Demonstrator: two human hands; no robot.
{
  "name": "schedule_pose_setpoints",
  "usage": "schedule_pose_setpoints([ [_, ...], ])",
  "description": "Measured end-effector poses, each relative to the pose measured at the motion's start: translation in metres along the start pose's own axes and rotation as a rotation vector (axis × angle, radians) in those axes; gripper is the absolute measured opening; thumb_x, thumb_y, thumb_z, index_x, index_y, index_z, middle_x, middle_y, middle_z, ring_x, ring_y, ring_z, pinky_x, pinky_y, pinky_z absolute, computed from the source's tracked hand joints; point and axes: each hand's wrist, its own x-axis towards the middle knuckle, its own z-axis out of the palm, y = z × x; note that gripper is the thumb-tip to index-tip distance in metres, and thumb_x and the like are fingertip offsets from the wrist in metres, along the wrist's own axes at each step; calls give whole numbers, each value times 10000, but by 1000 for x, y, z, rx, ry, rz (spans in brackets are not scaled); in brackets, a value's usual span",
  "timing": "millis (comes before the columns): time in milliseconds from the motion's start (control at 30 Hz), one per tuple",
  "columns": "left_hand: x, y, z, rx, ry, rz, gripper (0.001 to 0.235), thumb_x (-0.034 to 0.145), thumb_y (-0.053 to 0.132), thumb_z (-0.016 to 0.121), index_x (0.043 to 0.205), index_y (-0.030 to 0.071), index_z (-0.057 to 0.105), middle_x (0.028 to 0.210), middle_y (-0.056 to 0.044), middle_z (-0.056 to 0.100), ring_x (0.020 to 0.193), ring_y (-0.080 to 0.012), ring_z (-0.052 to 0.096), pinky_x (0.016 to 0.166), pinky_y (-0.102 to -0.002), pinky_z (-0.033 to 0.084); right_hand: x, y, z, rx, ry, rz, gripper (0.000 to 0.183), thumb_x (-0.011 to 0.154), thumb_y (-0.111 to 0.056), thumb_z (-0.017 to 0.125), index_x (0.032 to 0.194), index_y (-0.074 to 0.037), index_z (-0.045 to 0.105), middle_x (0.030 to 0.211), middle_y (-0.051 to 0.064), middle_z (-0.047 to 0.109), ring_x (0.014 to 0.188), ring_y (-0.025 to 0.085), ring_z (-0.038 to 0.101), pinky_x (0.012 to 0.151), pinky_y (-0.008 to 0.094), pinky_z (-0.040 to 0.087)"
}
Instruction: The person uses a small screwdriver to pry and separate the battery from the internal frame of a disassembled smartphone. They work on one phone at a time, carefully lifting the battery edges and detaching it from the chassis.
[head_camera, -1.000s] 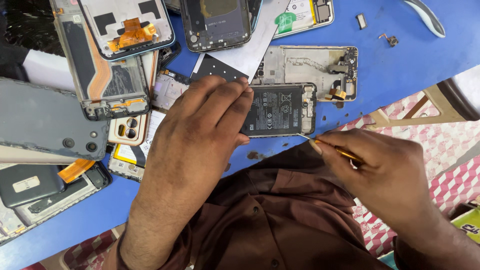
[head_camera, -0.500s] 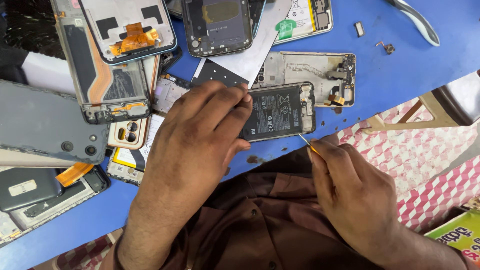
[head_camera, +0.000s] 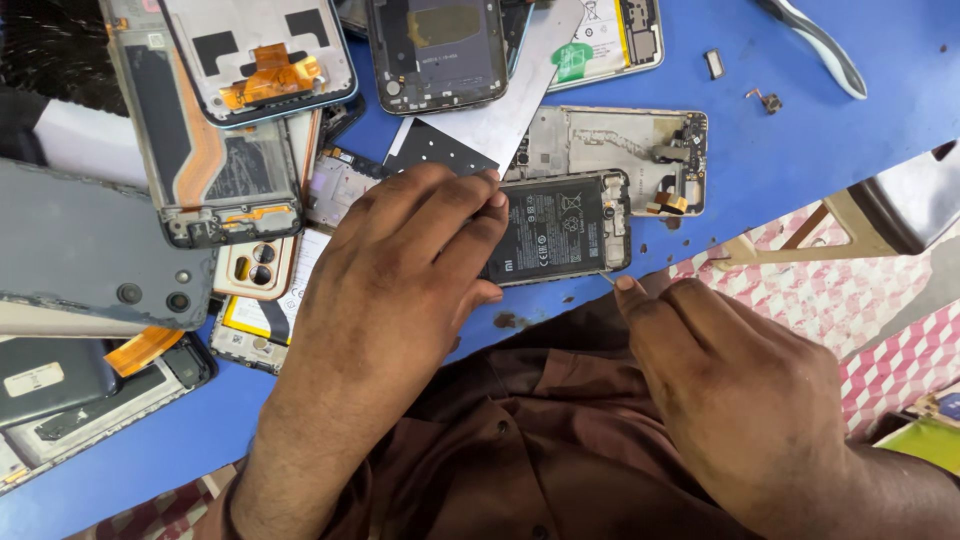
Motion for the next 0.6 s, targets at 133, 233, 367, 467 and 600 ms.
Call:
schedule_pose_setpoints([
  [133, -1, -1, 1, -9, 5, 3, 564, 704, 233, 878, 1187, 5, 698, 1242, -58, 639, 1196, -231, 601, 1038, -406, 530, -1, -4, 2, -48, -31, -2, 115, 879, -123, 709, 993, -110, 695, 809, 16, 576, 666, 164, 634, 560, 329, 514],
  [233, -1, -2, 0, -20, 3, 5, 561, 702, 230, 879, 1183, 5, 698, 1233, -57, 639, 1190, -229, 601, 1040, -405, 529, -6, -7, 9, -42, -25, 12, 178, 847, -109, 706, 1024, -90, 691, 829, 35, 575, 691, 178, 642, 578, 331, 523],
  [367, -2, -2, -1, -34, 12, 0, 556, 702, 212, 876, 1182, -1, 696, 1235, -63, 638, 1191, -233, 601, 1039, -403, 527, -15, -6, 23, 75, 30, 2, 219, 828, -75, 706, 1041, -58, 656, 859, 62, 562, 705, 218, 639, 584, 347, 524],
  [467, -2, -1, -1, -27, 25, -3, 552, 711, 212, 873, 1186, -5, 695, 1244, -70, 635, 1199, -237, 599, 1037, -400, 528, -20, -3, 39, 199, 152, 64, 178, 922, -14, 737, 1091, -25, 683, 805, 85, 577, 573, 205, 571, 512, 363, 481],
  [600, -4, -1, -1, -25, 24, 3, 535, 731, 201, 871, 1194, 0, 696, 1260, -69, 634, 1213, -255, 598, 1043, -414, 528, -20, 9, 59, 385, 335, 74, 142, 939, -10, 782, 1029, -25, 673, 809, 76, 658, 550, 148, 559, 479, 337, 429],
])
